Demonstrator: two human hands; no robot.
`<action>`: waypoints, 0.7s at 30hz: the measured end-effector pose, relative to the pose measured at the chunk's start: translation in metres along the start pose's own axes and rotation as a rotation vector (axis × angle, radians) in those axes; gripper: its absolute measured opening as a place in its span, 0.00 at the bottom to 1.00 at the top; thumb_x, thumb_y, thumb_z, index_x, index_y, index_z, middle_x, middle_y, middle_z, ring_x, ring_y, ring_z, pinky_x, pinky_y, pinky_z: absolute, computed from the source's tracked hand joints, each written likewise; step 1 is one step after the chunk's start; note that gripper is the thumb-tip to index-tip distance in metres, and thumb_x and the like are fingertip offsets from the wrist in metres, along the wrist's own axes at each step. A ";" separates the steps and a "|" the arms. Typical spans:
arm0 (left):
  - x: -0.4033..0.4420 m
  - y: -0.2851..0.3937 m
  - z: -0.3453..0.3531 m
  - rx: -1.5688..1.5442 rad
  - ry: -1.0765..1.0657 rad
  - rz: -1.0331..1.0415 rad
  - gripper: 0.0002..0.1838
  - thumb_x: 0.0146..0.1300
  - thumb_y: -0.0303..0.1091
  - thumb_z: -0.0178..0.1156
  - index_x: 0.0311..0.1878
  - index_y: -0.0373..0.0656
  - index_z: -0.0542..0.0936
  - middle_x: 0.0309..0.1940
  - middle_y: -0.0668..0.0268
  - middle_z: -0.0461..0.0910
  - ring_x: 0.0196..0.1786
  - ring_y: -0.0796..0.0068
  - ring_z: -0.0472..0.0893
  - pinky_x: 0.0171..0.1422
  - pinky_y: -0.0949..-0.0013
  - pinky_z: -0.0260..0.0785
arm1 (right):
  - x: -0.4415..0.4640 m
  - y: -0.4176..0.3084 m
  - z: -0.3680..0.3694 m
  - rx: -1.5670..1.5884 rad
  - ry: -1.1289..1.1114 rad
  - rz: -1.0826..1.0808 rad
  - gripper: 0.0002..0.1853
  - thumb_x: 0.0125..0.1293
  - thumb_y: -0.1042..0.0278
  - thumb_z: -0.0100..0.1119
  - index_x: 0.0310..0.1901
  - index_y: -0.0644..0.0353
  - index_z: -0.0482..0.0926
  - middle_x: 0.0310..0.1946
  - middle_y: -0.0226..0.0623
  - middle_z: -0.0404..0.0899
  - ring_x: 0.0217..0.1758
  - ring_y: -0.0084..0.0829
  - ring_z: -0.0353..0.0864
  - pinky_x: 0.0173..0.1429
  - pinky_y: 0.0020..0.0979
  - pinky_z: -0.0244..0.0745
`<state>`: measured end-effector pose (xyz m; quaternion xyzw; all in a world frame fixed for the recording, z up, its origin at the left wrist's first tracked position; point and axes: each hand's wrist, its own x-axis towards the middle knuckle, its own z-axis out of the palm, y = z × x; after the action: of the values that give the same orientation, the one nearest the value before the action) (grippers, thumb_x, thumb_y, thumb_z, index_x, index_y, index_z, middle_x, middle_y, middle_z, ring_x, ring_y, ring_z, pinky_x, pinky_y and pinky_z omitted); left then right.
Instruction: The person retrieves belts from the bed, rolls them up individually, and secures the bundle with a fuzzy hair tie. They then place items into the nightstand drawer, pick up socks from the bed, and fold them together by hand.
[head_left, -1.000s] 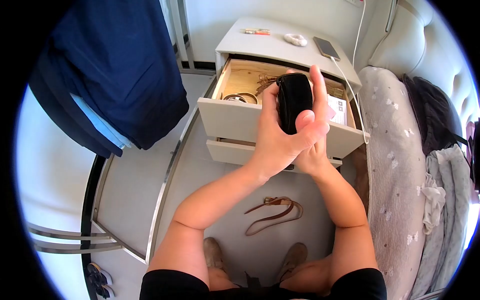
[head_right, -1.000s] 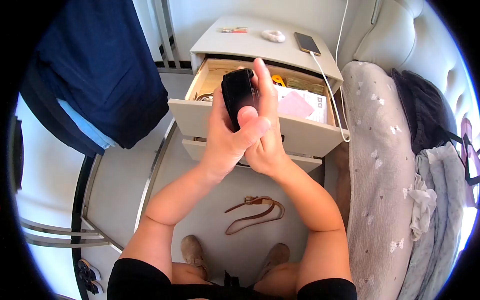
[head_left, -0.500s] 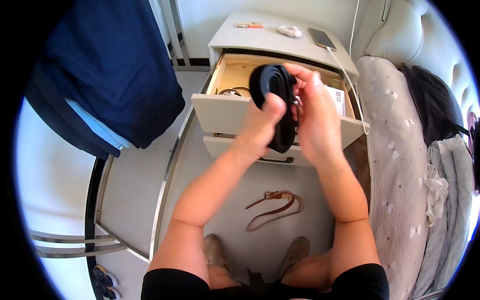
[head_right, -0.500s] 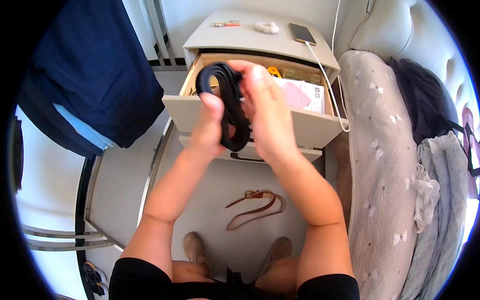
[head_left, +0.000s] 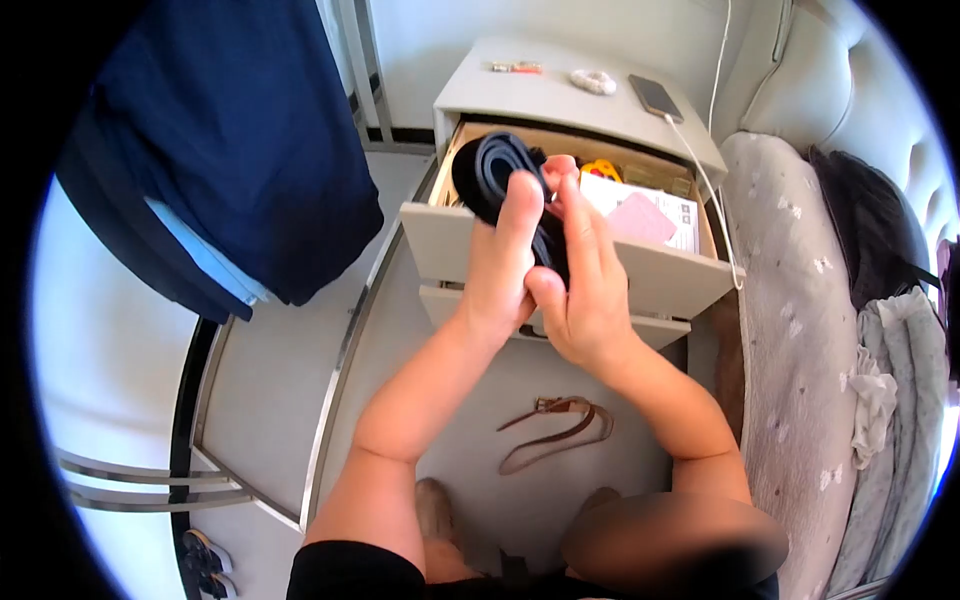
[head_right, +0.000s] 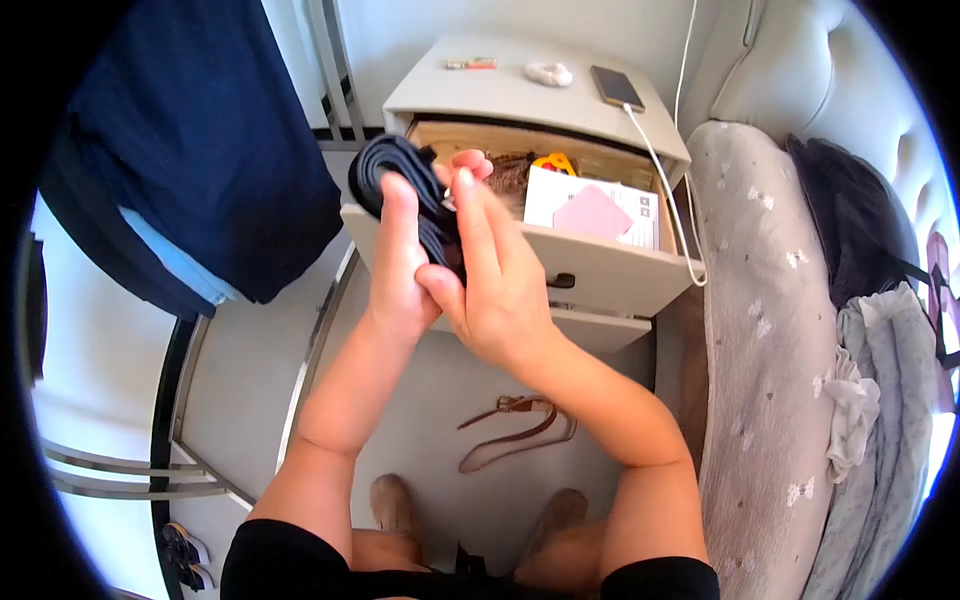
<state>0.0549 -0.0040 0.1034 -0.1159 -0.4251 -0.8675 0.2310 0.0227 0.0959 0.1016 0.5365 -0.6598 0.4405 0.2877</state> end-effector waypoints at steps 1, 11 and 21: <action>0.001 0.003 -0.001 0.058 -0.036 0.040 0.35 0.66 0.65 0.45 0.56 0.39 0.70 0.59 0.60 0.71 0.63 0.69 0.69 0.69 0.65 0.59 | 0.001 -0.002 0.002 0.006 0.000 0.021 0.36 0.62 0.68 0.58 0.68 0.73 0.55 0.62 0.57 0.65 0.61 0.53 0.69 0.64 0.40 0.66; 0.020 0.010 -0.033 0.202 -0.063 0.257 0.35 0.56 0.60 0.64 0.52 0.37 0.71 0.52 0.58 0.76 0.58 0.67 0.75 0.64 0.64 0.65 | 0.023 0.009 0.018 0.203 -0.086 0.182 0.28 0.68 0.66 0.51 0.67 0.67 0.60 0.54 0.52 0.72 0.53 0.46 0.75 0.60 0.38 0.68; 0.046 0.041 -0.083 0.228 0.076 0.228 0.33 0.55 0.58 0.65 0.43 0.34 0.71 0.33 0.56 0.79 0.29 0.69 0.81 0.34 0.67 0.78 | 0.165 0.301 0.012 -0.744 -0.363 0.284 0.11 0.62 0.69 0.53 0.43 0.62 0.81 0.40 0.52 0.82 0.48 0.49 0.80 0.52 0.42 0.76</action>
<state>0.0356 -0.1055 0.0992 -0.1039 -0.4958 -0.7855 0.3556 -0.3088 0.0213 0.1550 0.3688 -0.8807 0.1067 0.2773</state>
